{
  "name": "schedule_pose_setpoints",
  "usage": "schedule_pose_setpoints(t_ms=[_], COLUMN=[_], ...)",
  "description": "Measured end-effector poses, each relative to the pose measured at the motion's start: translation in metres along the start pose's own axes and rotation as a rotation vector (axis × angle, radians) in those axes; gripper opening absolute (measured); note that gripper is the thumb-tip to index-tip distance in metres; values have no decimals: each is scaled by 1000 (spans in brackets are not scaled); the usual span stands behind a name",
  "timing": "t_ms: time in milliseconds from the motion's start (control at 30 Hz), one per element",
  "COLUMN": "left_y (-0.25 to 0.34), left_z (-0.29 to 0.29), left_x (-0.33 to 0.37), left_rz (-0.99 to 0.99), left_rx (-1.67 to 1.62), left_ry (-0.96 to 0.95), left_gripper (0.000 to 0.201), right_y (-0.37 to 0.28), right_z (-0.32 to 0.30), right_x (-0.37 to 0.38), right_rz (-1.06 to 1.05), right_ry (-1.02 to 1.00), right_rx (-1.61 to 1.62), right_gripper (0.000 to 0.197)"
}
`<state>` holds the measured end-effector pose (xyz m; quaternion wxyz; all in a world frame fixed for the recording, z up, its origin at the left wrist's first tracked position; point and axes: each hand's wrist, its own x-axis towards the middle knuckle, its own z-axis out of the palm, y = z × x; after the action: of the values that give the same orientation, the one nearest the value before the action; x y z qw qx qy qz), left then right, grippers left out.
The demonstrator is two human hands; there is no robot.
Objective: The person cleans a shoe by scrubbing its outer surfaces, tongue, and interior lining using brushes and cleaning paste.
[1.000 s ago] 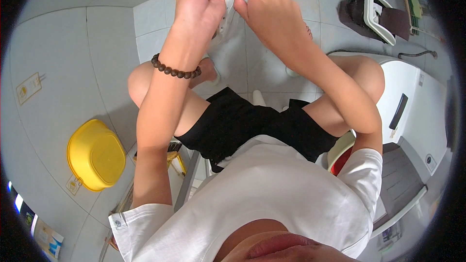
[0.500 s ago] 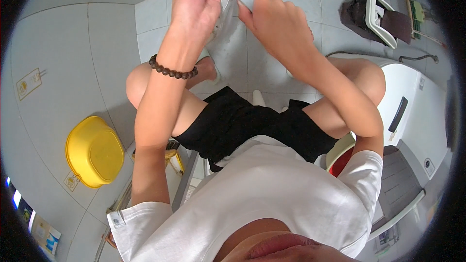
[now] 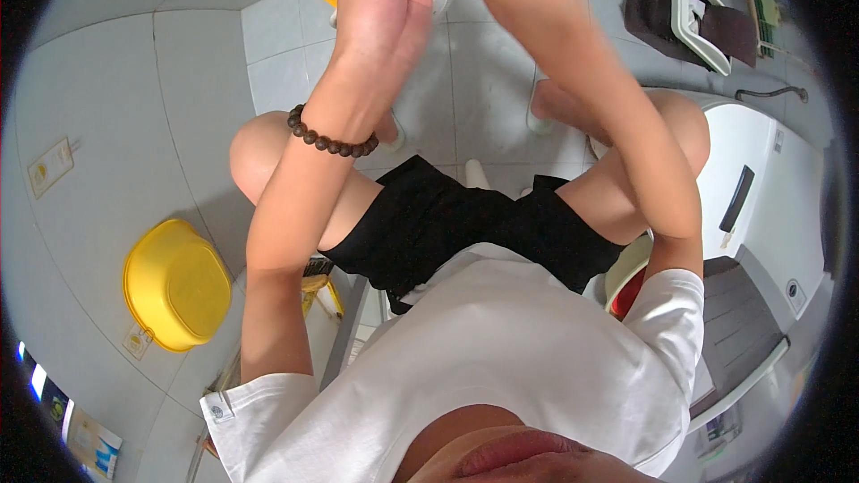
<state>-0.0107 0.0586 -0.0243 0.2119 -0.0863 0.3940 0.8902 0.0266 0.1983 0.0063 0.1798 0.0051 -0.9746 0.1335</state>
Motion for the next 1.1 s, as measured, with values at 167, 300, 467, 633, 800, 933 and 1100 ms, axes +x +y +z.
schedule_pose_setpoints(t_ms=[167, 300, 467, 633, 800, 933, 1100], left_y=[3, 12, -2, -1, 0, 15, 15], left_z=[-14, -2, -23, -39, -42, 16, -6], left_x=[21, 25, 20, 20, 20, -10, -3], left_rz=[-147, -157, -123, -118, -113, -47, -139], left_rx=[-198, -137, -135, -204, -103, -34, -62], left_ry=[-12, 199, 36, -10, 53, 125, 38], left_gripper=[18, 17, 14, 11, 12, 16, 19], right_y=[-19, -33, 7, 5, -5, 7, 4], right_z=[-3, 8, -9, 17, 20, 8, 5], right_x=[-25, -29, -10, -13, -35, -8, -11], right_rz=[-120, 139, -105, 19, -42, -68, -72], right_ry=[7, -513, -134, -50, -90, 123, -5], right_rx=[-338, -131, -309, -211, -148, -131, -34], right_gripper=[40, 38, 37, 40, 39, 39, 41])
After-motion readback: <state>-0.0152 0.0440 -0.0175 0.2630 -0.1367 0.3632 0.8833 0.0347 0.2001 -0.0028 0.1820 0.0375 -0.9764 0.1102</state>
